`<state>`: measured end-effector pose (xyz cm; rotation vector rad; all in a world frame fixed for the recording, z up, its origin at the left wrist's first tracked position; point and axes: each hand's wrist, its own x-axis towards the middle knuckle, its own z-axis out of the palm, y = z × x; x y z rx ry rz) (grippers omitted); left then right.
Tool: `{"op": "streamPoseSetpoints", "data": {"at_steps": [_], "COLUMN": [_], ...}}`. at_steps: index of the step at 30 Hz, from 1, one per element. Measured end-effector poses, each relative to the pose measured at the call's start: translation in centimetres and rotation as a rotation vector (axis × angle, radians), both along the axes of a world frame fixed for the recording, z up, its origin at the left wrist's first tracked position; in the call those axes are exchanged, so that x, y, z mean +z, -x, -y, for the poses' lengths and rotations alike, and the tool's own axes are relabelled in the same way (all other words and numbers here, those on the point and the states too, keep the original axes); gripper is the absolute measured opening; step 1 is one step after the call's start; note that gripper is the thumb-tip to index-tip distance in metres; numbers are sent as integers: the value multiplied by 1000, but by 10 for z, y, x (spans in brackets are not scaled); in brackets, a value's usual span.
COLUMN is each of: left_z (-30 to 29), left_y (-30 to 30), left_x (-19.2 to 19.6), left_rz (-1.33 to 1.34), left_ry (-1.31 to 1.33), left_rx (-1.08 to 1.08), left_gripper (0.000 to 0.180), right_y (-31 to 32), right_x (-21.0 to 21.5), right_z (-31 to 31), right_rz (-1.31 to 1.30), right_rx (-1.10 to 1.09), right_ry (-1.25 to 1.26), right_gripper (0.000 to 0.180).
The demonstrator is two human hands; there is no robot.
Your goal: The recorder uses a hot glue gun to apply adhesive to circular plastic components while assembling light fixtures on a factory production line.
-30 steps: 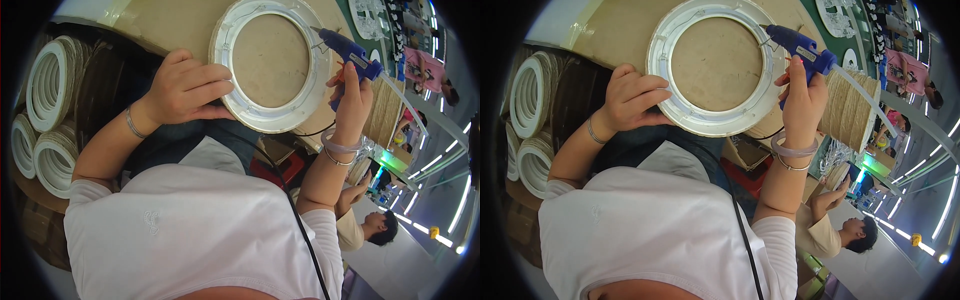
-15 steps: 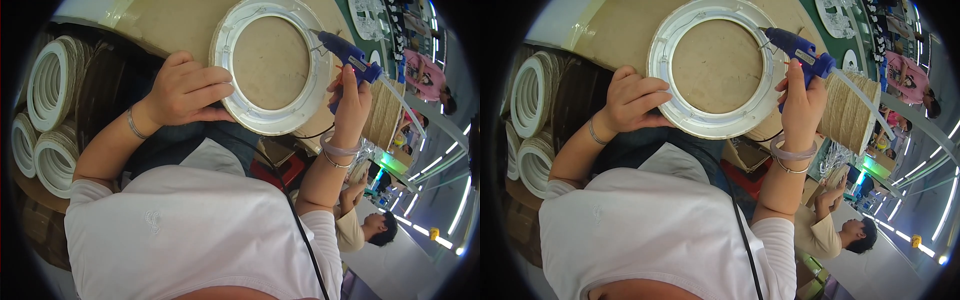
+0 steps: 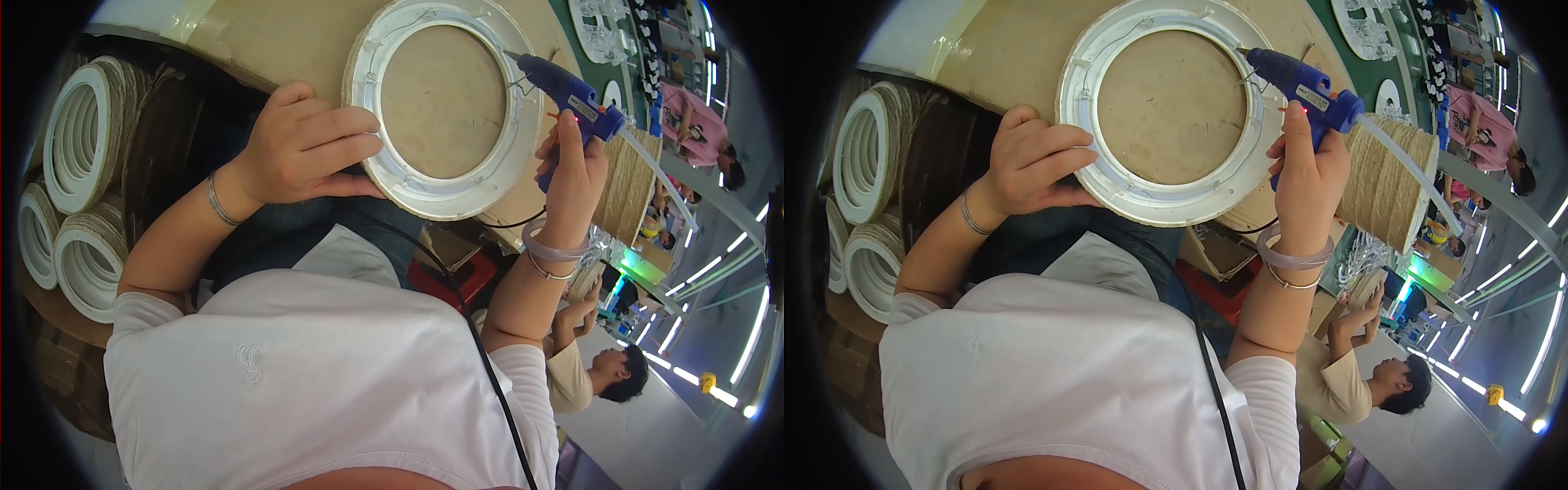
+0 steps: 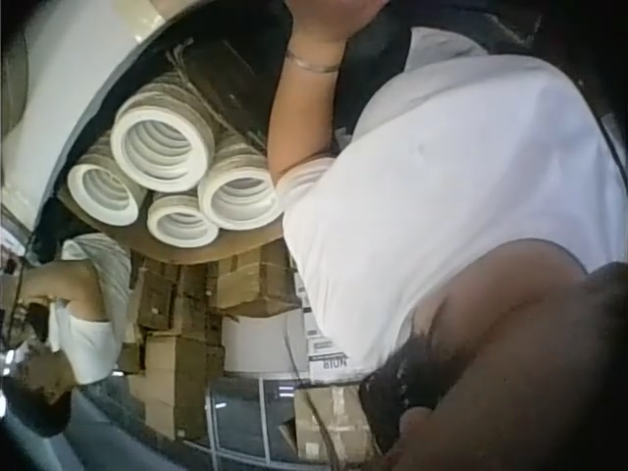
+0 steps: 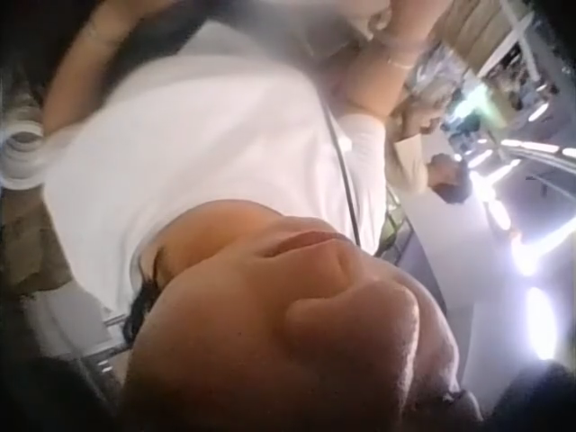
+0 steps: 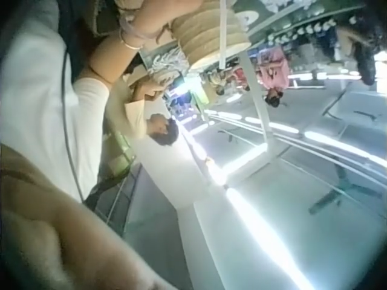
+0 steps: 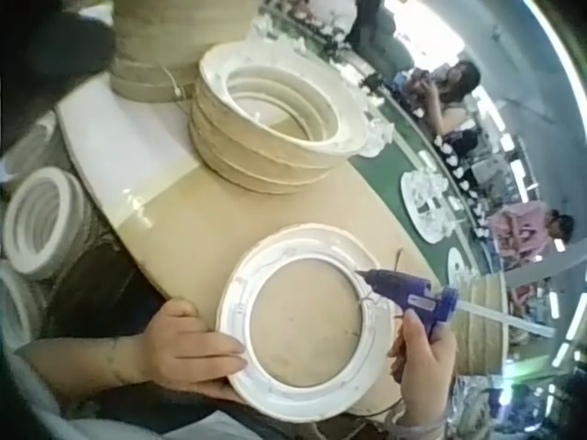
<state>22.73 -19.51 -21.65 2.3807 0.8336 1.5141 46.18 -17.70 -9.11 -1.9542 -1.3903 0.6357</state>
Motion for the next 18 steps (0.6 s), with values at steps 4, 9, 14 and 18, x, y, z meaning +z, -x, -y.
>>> {"op": "streamPoseSetpoints", "data": {"at_steps": [4, 9, 14, 18], "left_z": [0, 0, -1, -1], "left_y": [0, 0, 0, 1], "left_x": [1, 0, 2, 1], "left_rz": [-2, 1, -6, -3], "left_ry": [0, -4, 2, -7], "left_rx": [-1, -1, -6, -5], "left_gripper": [36, 36, 36, 35], "right_y": [1, 2, 1, 12], "right_x": [0, 0, 1, 7], "right_z": [0, 2, -1, -4], "right_rz": [17, 22, -137, -184], "right_rx": [4, 0, 30, 66], "right_ry": [-7, 10, -18, -36], "right_gripper": [28, 27, 26, 27]}}
